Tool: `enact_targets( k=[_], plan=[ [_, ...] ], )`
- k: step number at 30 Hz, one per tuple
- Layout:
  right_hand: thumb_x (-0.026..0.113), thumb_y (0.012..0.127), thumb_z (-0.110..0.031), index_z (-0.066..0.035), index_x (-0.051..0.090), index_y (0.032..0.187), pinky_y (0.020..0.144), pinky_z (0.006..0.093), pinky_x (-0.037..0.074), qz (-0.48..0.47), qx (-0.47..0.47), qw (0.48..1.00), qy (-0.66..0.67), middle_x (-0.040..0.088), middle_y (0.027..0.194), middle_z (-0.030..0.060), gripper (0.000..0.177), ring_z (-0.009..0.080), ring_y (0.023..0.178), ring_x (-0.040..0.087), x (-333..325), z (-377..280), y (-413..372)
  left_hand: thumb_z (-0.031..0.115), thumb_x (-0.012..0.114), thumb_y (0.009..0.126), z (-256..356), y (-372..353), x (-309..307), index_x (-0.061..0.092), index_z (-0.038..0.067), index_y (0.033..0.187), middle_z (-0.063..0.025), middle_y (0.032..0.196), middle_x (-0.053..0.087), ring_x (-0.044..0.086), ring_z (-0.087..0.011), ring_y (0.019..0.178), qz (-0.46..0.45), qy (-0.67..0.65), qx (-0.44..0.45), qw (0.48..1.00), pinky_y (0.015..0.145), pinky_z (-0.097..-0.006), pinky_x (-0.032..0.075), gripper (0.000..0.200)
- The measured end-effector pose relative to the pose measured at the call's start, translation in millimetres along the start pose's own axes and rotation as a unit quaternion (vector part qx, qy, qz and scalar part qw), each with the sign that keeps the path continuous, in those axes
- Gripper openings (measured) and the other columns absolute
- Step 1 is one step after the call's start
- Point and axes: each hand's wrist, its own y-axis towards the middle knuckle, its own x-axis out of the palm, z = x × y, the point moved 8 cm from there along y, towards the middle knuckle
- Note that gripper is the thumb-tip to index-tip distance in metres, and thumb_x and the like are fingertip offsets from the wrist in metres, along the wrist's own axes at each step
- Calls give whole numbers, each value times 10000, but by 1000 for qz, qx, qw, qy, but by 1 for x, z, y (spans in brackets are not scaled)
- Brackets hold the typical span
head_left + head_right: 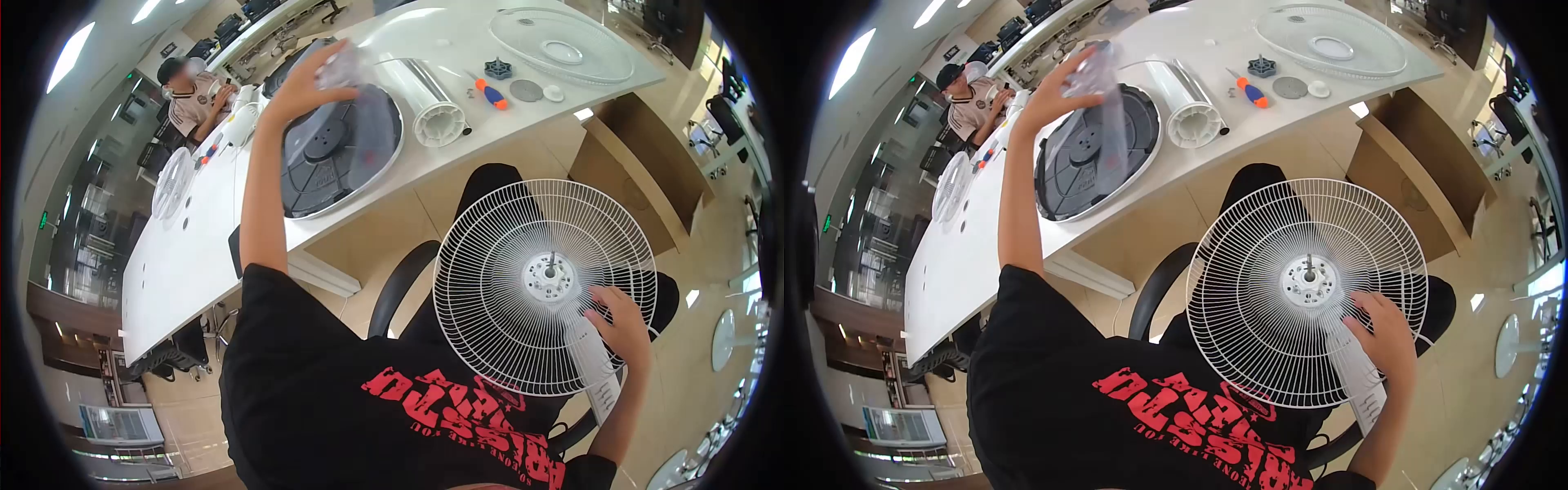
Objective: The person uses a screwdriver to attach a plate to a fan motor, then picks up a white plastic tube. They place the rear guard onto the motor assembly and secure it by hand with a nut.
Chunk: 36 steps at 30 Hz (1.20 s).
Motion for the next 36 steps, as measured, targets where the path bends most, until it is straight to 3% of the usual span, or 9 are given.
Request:
enact_targets(
  k=[3, 6, 18, 21, 23, 25, 29, 33, 36],
  plan=[
    [743, 883, -175, -24, 660, 1223, 932, 401, 505, 0, -8, 1000, -11, 678, 1103, 125, 381, 320, 1045, 649, 1, 0, 0, 438, 904, 733, -128, -43, -2, 424, 160, 1589, -162, 1521, 528, 492, -288, 1400, -8, -8, -119, 993, 1155, -432, 374, 1020],
    [748, 879, -164, -23, 660, 1217, 926, 402, 504, 3, -24, 1000, -13, 677, 1099, 124, 377, 318, 1039, 646, 0, -5, 0, 431, 916, 717, -194, -86, 7, 401, 129, 1593, -205, 1514, 520, 470, -310, 1425, -2, 2, -187, 982, 1170, -430, 362, 1060],
    [753, 875, -174, -33, 673, 1207, 913, 416, 506, -4, -33, 999, -40, 690, 1069, 133, 369, 327, 1021, 650, -2, -15, 6, 399, 922, 693, -245, -98, 62, 362, 118, 1606, -220, 1517, 522, 544, -350, 1353, -66, -7, -176, 982, 1133, -399, 417, 1107],
    [741, 870, -132, -19, 693, 1165, 887, 419, 522, 38, -46, 997, -51, 708, 1035, 154, 320, 345, 985, 670, -3, -5, -2, 533, 840, 774, -246, -101, 56, 393, 99, 1587, -196, 1603, 429, 403, -328, 1486, -60, 119, -127, 983, 1197, -439, 340, 1024],
    [751, 884, -204, -44, 702, 1180, 918, 434, 516, 37, -27, 998, -49, 721, 1082, 143, 340, 337, 1024, 665, -13, -12, -1, 422, 745, 915, -167, -93, 41, 468, 46, 1529, -151, 1588, 467, 420, -308, 1475, 18, 173, -47, 984, 1194, -436, 329, 771],
    [750, 887, -201, -41, 707, 1153, 905, 423, 521, 70, -8, 996, -45, 729, 1054, 128, 314, 323, 1008, 670, -23, -17, -7, 339, 716, 943, -27, -92, 37, 526, 25, 1472, -141, 1532, 532, 466, -269, 1438, 81, -29, -58, 995, 1173, -429, 344, 644],
    [748, 894, -198, -41, 715, 1120, 906, 413, 522, 93, 9, 994, -61, 734, 1049, 107, 278, 305, 1014, 674, -35, -21, -16, 205, 674, 957, 130, -111, 117, 546, 22, 1441, -124, 1513, 543, 474, -255, 1427, -56, -172, 105, 978, 1171, -426, 348, 534],
    [748, 901, -199, -42, 714, 1141, 939, 411, 511, 143, -8, 983, -117, 731, 1073, 108, 289, 295, 1056, 669, -44, -33, -20, 191, 768, 888, 194, -108, 244, 592, 16, 1375, -141, 1450, 567, 515, -308, 1373, -153, -252, 117, 948, 1156, -412, 378, 547],
    [753, 900, -204, -45, 699, 1204, 990, 411, 492, 270, 22, 955, -119, 696, 1189, 128, 347, 304, 1149, 636, -65, -19, -41, 240, 798, 874, 173, -107, 265, 597, 30, 1363, -158, 1375, 602, 564, -342, 1281, -37, -127, 126, 983, 1090, -450, 436, 569]
  ],
)
